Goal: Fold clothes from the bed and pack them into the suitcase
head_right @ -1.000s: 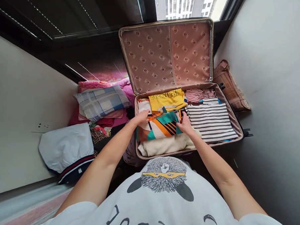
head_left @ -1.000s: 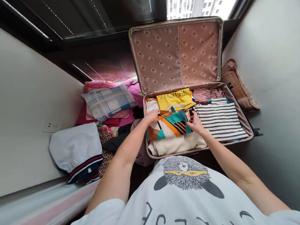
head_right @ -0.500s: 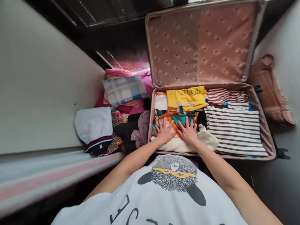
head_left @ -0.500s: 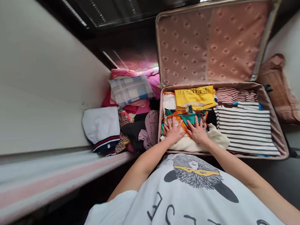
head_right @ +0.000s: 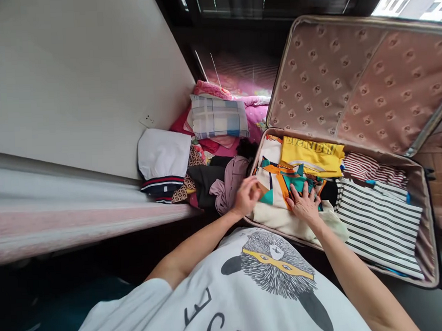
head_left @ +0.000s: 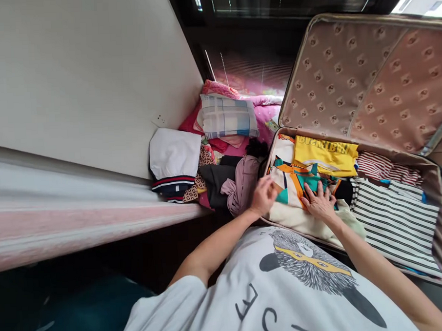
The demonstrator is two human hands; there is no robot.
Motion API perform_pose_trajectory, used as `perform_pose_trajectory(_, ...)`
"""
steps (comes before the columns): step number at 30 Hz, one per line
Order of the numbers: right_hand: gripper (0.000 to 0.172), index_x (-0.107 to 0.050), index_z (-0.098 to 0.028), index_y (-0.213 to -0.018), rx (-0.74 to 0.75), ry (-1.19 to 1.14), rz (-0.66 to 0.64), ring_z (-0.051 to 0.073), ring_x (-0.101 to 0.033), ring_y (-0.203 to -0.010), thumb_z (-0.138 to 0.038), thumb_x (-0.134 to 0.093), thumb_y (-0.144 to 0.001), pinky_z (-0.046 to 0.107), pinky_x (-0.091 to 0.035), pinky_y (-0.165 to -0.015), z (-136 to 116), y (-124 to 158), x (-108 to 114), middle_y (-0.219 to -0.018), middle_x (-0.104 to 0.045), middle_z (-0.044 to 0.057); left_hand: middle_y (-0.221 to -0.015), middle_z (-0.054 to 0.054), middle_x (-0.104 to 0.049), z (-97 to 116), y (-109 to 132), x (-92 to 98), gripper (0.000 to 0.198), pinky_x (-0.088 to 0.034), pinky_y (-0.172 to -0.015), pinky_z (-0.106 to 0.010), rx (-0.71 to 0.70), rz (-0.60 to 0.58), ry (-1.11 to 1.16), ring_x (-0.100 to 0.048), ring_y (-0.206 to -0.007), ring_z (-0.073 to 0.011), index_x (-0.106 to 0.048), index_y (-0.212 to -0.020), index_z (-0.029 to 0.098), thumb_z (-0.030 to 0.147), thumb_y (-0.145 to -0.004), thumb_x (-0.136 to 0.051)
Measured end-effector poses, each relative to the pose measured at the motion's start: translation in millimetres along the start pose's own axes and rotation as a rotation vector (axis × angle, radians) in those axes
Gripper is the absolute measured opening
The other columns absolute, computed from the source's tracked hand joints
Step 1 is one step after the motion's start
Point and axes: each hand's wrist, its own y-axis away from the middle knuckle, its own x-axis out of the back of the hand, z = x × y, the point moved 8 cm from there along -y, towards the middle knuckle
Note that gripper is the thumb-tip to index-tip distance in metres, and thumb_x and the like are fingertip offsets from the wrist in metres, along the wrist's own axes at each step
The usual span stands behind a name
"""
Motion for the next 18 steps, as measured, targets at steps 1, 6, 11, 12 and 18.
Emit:
perform_pose_trajectory(1,0.063,-0.045,-0.037,-0.16,-0.002,0.008,0.017,0.048,-0.03,-0.151,-0.061,-0.035,-0.102,0.068,-0.033,-0.107,-1.9,1.5,6.0,-0.171,-0.027,0.018,-0.151,-0.02,-0.052,-19.4,4.3,26.3,0.047,-0.044,-0.118,-0.043,0.083,0.123,0.037,-0.051,-0.142,-0.0277,-0.058,-0.142,0.016,0.034,-0.1,-0.051)
perform_pose_trajectory(6,0.067,-0.039,-0.024,-0.162,0.029,-0.013,0.21,0.048,-0.024,-0.152,-0.05,-0.044,-0.1,0.066,-0.031,-0.108,-30.0,15.0,46.7,-0.166,-0.033,0.024,-0.149,-0.032,-0.05,-129.0,17.6,80.8,0.08,-0.039,-0.119,-0.048,0.695,0.243,-0.127,-0.047,-0.146,-0.0368,-0.038,-0.153,0.002,0.028,-0.086,-0.073)
perform_pose_trajectory(11,0.07,-0.033,-0.024,-0.164,0.063,-0.052,0.178,0.045,-0.031,-0.148,-0.046,-0.046,-0.1,0.061,-0.035,-0.106,-64.1,19.4,60.8,-0.164,-0.037,0.023,-0.148,-0.037,-0.046,-148.9,-9.8,40.8,0.097,-0.037,-0.115,-0.059,0.811,0.102,-0.239,-0.042,-0.146,-0.0494,-0.035,-0.156,0.001,0.037,-0.079,-0.082)
perform_pose_trajectory(12,0.069,-0.032,-0.024,-0.164,0.066,-0.054,0.171,0.044,-0.032,-0.147,-0.045,-0.046,-0.1,0.06,-0.036,-0.106,-68.1,20.0,61.5,-0.164,-0.038,0.022,-0.148,-0.037,-0.045,-145.7,-15.1,33.9,0.089,-0.038,-0.114,-0.06,0.82,0.127,-0.228,-0.041,-0.146,-0.05,-0.036,-0.155,0.001,0.037,-0.085,-0.077)
perform_pose_trajectory(18,0.065,-0.038,-0.023,-0.161,0.077,-0.045,0.159,0.04,-0.042,-0.137,-0.036,-0.049,-0.098,0.053,-0.043,-0.103,-67.3,32.3,55.8,-0.157,-0.045,0.021,-0.141,-0.027,-0.055,-128.3,-37.0,5.6,0.046,-0.046,-0.11,-0.051,0.76,0.092,0.022,-0.052,-0.139,-0.036,-0.051,-0.146,0.008,0.031,-0.106,-0.05)
